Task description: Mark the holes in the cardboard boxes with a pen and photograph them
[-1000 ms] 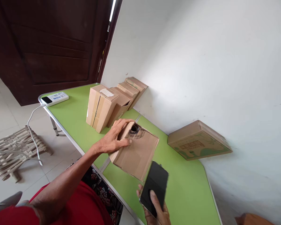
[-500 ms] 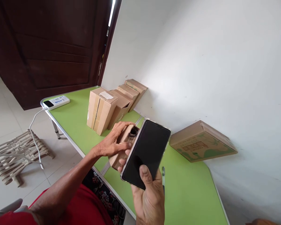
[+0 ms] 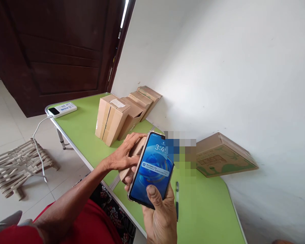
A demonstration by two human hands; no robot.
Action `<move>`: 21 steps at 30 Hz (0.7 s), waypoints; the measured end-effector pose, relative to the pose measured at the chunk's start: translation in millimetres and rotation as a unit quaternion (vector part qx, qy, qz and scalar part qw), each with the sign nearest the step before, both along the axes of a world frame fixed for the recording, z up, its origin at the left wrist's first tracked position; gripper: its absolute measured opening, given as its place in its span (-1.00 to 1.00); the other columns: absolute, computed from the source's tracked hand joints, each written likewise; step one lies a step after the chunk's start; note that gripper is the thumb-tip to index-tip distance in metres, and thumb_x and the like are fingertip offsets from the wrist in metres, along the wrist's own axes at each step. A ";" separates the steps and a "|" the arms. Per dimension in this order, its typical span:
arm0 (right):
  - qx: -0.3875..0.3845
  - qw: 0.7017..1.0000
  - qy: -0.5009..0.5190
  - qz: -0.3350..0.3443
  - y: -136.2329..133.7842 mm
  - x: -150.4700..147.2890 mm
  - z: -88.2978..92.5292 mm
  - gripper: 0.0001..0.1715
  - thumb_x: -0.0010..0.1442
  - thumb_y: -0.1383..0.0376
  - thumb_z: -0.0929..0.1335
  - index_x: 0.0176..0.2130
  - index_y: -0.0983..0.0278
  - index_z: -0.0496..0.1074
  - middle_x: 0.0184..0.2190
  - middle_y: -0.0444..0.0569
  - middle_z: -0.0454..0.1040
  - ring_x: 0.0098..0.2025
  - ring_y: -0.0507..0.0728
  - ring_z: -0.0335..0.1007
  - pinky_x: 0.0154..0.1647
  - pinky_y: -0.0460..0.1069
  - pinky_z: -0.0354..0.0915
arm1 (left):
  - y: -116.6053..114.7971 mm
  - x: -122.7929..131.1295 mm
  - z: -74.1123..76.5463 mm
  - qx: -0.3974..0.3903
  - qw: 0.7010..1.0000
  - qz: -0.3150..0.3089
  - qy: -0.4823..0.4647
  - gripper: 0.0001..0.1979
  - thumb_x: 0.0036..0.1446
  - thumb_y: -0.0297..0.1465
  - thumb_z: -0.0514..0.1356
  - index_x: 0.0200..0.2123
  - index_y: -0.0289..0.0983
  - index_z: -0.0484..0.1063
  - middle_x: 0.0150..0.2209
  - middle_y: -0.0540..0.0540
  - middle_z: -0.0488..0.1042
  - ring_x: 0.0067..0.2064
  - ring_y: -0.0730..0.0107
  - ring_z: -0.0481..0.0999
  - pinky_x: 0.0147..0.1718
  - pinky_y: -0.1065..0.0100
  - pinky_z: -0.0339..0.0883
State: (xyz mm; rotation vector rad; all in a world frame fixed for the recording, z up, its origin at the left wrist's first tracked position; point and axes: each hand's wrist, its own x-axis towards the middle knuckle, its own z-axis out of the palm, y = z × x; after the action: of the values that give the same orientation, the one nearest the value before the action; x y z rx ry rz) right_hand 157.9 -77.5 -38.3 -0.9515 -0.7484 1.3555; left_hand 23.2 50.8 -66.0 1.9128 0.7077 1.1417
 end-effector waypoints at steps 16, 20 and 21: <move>-0.179 0.905 -0.182 -0.340 -28.7 117.5 -79.1 -0.15 -0.09 -0.25 0.58 -0.06 0.29 0.56 -0.26 -0.07 0.66 -0.30 0.15 0.59 -0.29 -0.01 0.52 | -1.1 -2.3 4.3 -0.046 0.998 -0.025 -0.042 -0.37 0.22 -0.16 0.23 0.30 -0.18 0.22 0.20 -0.21 0.32 0.23 -0.05 0.33 0.29 -0.08 0.19; -0.232 0.895 -0.256 -0.282 -28.9 126.4 -129.2 -0.06 -0.13 -0.31 0.52 -0.06 0.37 0.57 -0.29 0.04 0.66 -0.25 0.28 0.59 -0.30 0.06 0.50 | -5.2 0.0 8.8 -0.044 0.999 -0.023 -0.017 -0.38 0.20 -0.19 0.21 0.30 -0.16 0.22 0.20 -0.20 0.34 0.22 -0.07 0.32 0.29 -0.12 0.19; -0.236 0.891 -0.278 -0.271 -29.3 127.2 -137.6 -0.05 -0.11 -0.33 0.50 -0.06 0.37 0.56 -0.30 0.06 0.66 -0.25 0.31 0.59 -0.31 0.08 0.49 | -5.5 -0.4 9.1 -0.046 0.999 -0.023 -0.016 -0.38 0.20 -0.19 0.22 0.30 -0.16 0.22 0.20 -0.20 0.33 0.22 -0.07 0.32 0.28 -0.12 0.19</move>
State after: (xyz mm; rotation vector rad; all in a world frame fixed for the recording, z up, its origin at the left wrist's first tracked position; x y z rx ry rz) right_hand 285.1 -106.8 -175.9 -1.8349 -0.5026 0.7656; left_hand 22.8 45.2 -56.9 1.8216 0.6843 1.0914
